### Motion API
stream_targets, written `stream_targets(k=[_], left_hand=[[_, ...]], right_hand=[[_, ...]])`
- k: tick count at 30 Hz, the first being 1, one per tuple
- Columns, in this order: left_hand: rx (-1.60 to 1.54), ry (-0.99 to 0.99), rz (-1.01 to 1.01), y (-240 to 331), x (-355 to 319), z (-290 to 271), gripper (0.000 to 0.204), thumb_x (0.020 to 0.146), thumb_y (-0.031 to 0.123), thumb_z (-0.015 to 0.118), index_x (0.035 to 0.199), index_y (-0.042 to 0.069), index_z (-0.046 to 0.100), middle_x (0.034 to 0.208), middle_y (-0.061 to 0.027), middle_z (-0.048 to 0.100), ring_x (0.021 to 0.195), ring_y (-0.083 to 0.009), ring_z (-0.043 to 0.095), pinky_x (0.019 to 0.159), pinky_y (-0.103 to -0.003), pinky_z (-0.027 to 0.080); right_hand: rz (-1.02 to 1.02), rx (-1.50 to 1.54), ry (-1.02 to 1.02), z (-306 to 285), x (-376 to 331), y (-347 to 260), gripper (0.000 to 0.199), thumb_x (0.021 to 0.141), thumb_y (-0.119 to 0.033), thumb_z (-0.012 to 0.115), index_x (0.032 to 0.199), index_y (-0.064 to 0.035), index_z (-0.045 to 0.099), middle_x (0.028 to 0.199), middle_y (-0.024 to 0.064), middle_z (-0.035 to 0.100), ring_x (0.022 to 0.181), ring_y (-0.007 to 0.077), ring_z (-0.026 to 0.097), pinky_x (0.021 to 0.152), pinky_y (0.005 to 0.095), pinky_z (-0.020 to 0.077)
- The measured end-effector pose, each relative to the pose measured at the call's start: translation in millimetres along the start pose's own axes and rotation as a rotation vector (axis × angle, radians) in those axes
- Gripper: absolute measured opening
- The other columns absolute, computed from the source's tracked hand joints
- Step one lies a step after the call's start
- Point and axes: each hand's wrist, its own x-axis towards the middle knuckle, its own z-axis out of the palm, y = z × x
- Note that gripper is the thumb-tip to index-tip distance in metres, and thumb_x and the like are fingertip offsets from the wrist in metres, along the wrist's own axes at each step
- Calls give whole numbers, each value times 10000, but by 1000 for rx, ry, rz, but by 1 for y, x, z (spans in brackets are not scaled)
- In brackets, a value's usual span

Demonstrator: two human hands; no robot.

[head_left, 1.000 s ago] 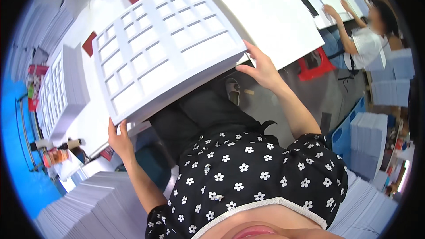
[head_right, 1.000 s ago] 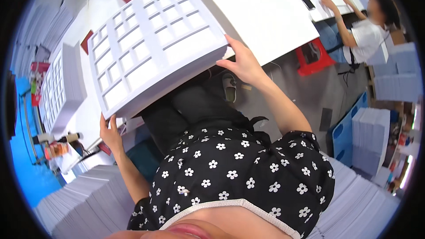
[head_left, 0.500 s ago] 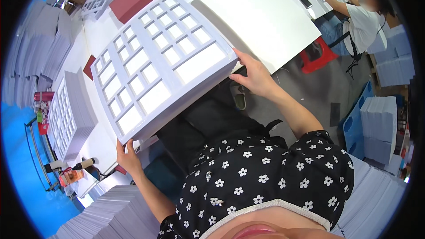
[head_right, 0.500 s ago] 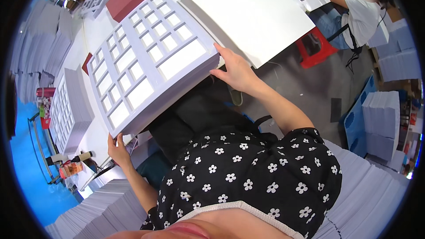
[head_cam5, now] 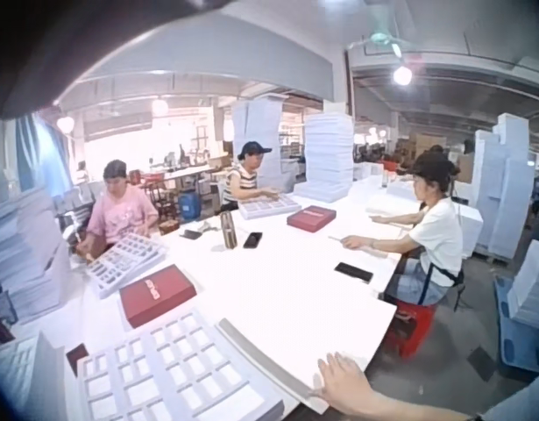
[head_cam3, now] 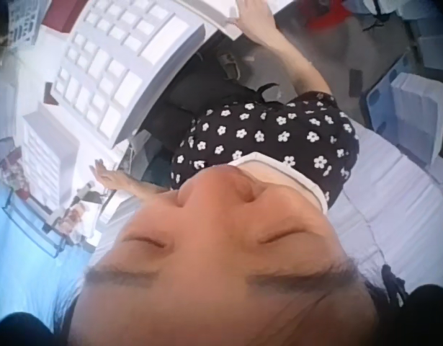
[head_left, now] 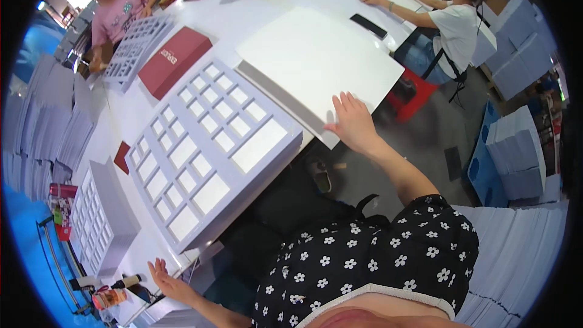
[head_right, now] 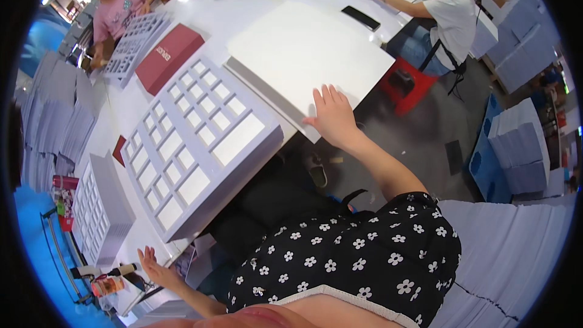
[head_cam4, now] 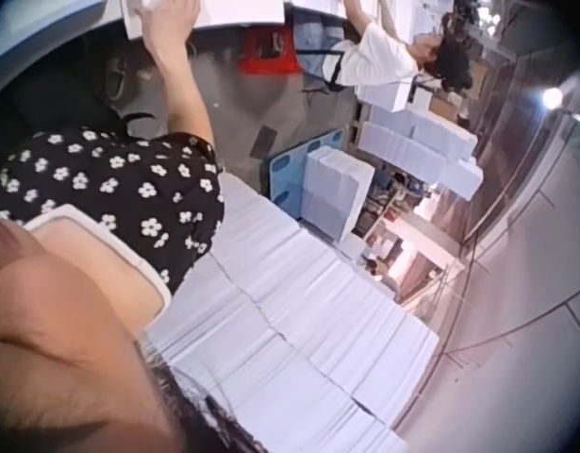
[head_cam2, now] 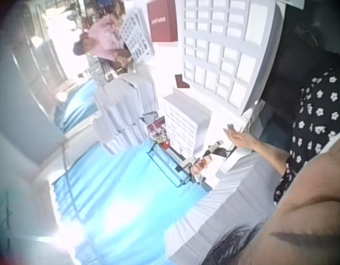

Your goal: The person repeatedly inserts a white paper sheet into a white plastic grid tray, presses it down to fit, and then removes it. This cycle is performed multiple times on the same tray. Other workers are visible in the background performing similar tasks.

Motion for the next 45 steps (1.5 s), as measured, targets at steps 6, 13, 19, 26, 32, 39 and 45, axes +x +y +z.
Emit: stream_targets(k=[6,13,19,26,32,39,45], left_hand=[[-69,-14,169,54,11,27,521,1083,367,377,1355,-56,511,1288,-198,610,1166,-277,600,1048,-387,426],[-193,-151,307,90,10,61,481,1073,349,417,1295,-53,562,1271,-161,621,1136,-260,607,1030,-377,428],[-210,-221,306,110,0,71,395,1042,231,459,1287,-56,573,1230,-168,642,1124,-260,614,1009,-378,437],[-175,-266,386,118,-8,67,338,1025,128,457,1283,-55,576,1233,-158,640,1124,-244,620,1006,-367,445],[-196,-251,359,113,-10,56,324,1018,126,468,1259,-44,604,1199,-157,660,1091,-245,641,987,-358,454],[-238,-272,332,113,-11,48,350,1041,180,471,1297,-42,560,1220,-161,647,1086,-243,640,983,-362,457],[-311,-307,361,107,-10,61,414,1057,201,445,1394,-39,443,1260,-186,622,1098,-257,633,1000,-377,448]], right_hand=[[74,-167,-425,-5,4,-13,650,765,-467,774,1091,57,573,1101,243,608,1100,357,582,903,437,480],[-44,-136,-470,-3,15,-1,444,781,-302,779,974,48,586,822,161,653,844,304,637,700,394,510],[-92,-366,-193,13,-12,-25,468,792,-64,600,1230,84,533,797,221,643,790,344,585,702,459,485],[-102,-409,-214,29,-16,-22,524,845,-98,597,1349,15,510,843,248,621,742,369,615,619,460,501],[-127,-123,-257,-7,6,9,138,847,-126,607,938,-22,611,680,146,628,658,360,650,632,446,512],[-153,-286,242,-56,18,39,31,838,-98,545,808,-105,550,675,67,581,648,269,604,617,406,436],[-97,-217,67,-25,-46,67,204,840,-237,683,946,-74,620,950,130,640,944,295,614,792,408,452]])
